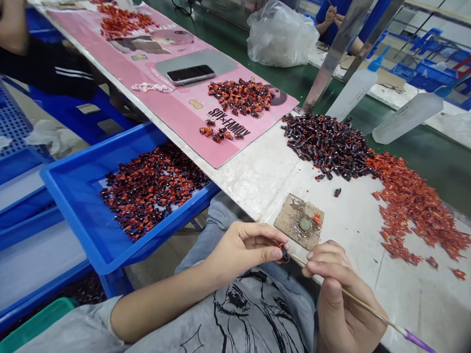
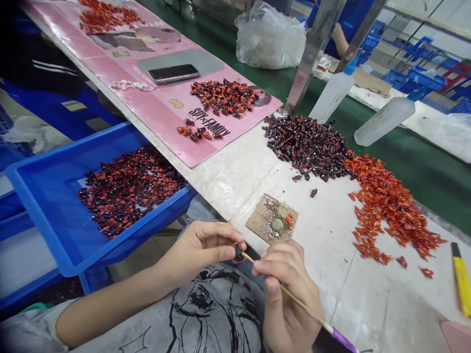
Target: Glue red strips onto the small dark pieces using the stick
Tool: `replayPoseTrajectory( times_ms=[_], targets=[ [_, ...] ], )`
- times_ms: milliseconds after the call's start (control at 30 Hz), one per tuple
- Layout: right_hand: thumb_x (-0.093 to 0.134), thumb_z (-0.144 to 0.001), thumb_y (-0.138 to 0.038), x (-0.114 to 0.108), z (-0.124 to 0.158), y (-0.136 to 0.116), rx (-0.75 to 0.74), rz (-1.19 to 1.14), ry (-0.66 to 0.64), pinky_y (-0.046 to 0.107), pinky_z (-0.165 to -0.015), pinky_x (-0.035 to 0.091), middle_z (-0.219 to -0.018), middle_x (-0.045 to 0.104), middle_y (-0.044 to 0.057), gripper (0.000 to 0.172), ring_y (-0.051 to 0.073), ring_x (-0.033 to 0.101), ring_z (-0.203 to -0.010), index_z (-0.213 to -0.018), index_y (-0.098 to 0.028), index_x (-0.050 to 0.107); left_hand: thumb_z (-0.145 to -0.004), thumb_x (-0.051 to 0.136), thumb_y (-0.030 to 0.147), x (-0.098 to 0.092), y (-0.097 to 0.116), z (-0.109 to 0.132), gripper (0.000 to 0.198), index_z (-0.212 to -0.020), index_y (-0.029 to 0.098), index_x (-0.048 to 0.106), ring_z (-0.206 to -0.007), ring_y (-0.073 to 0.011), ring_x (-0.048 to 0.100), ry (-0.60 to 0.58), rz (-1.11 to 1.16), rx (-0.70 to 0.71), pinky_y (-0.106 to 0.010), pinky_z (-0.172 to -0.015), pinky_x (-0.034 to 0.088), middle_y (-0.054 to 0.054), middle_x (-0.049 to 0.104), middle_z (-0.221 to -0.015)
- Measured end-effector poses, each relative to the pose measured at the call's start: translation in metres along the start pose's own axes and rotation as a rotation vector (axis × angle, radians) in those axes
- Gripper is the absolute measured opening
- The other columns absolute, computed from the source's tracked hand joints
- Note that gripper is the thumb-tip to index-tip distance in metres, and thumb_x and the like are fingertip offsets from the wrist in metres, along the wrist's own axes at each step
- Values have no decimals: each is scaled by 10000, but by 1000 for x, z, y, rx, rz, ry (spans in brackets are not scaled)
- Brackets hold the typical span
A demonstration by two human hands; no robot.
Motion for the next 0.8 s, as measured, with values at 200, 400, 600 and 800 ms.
replayPoseTrajectory(
  times_ms=[200, 400, 600, 800],
  targets=[
    [544, -1005, -196, 2, -2, 0, -3, -33, 26, 454, -790, 483, -764, 648, 45, 176, 227, 630, -775, -1001, -198, 720, -603, 976, 364, -1, -4, 1, 325, -834, 182, 837, -708, -145, 735, -8, -32, -29, -242, -745, 621, -53, 799, -800],
    [536, -1013, -182, 6, -3, -2, -18, -32, -51, 444, -797, 466, -815, 659, 50, 174, 228, 624, -835, -1057, -190, 704, -621, 972, 301, 3, 0, 2, 253, -813, 204, 840, -701, -115, 729, -40, 34, -30, -184, -713, 591, -24, 797, -782],
    [530, -1008, -155, 5, -3, -2, -30, -37, -78, 461, -814, 459, -858, 663, 58, 175, 234, 620, -871, -1058, -174, 696, -599, 981, 304, 2, 1, 3, 281, -807, 185, 835, -698, -134, 730, -30, 3, -38, -205, -707, 604, -38, 792, -772],
    [524, -1038, -232, 7, -4, -6, -42, -73, -58, 456, -790, 473, -808, 672, 54, 197, 230, 639, -815, -1018, -178, 712, -586, 980, 242, 1, 1, 2, 249, -789, 199, 842, -695, -136, 735, -25, 5, -29, -205, -710, 612, -42, 800, -773]
  ],
)
Point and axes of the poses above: each hand's wrist, its own z-axis away from the middle knuckle, its own x-axis out of the palm, y = z × x, the point moved 6 cm from there along -z, towards the middle knuckle
